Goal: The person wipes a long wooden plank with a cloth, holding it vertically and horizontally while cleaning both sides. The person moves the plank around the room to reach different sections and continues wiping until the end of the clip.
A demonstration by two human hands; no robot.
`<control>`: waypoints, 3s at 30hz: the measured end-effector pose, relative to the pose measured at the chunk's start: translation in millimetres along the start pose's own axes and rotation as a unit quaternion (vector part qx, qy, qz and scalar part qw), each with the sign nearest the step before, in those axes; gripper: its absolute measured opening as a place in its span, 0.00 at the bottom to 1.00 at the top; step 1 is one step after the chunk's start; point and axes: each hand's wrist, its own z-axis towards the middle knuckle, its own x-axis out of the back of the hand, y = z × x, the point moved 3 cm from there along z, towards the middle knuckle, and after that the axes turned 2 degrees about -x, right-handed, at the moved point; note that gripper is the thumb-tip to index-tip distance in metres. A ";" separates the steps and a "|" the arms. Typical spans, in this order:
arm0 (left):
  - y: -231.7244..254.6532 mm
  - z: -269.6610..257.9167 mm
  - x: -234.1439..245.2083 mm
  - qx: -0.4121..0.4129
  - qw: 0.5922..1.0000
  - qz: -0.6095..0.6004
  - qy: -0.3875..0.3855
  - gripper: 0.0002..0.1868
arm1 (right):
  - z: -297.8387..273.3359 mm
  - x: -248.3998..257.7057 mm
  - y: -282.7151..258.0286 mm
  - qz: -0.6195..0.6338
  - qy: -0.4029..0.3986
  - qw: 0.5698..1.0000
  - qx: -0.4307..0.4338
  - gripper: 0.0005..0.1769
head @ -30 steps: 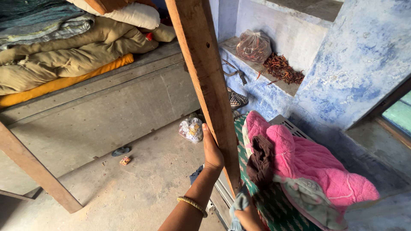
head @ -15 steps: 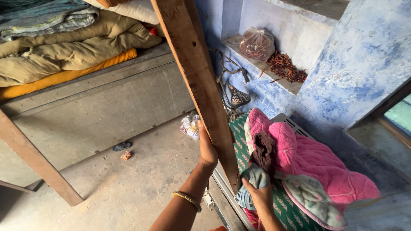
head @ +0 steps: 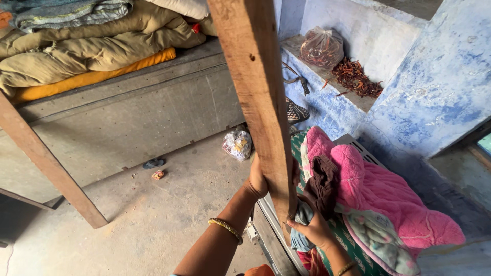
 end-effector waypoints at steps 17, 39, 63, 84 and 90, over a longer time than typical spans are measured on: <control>-42.5 32.8 18.2 0.023 0.987 0.041 0.157 0.36 | -31.1 -5.0 72.3 0.085 0.137 0.987 0.011 0.27; -23.7 36.6 -26.3 0.010 0.996 0.050 0.076 0.41 | -25.0 -4.2 86.1 0.187 0.173 0.966 -0.042 0.26; -22.1 21.4 6.0 -0.153 0.948 0.047 0.276 0.35 | -35.2 -47.9 -75.9 -0.116 0.285 0.947 0.092 0.37; -15.5 12.3 -0.1 -0.207 0.927 0.073 0.305 0.34 | -54.6 -69.6 -63.1 -0.238 0.232 0.940 0.077 0.50; -22.4 13.2 0.4 -0.162 0.937 0.057 0.305 0.35 | -51.6 -77.5 -64.8 -0.205 0.231 0.948 -0.070 0.52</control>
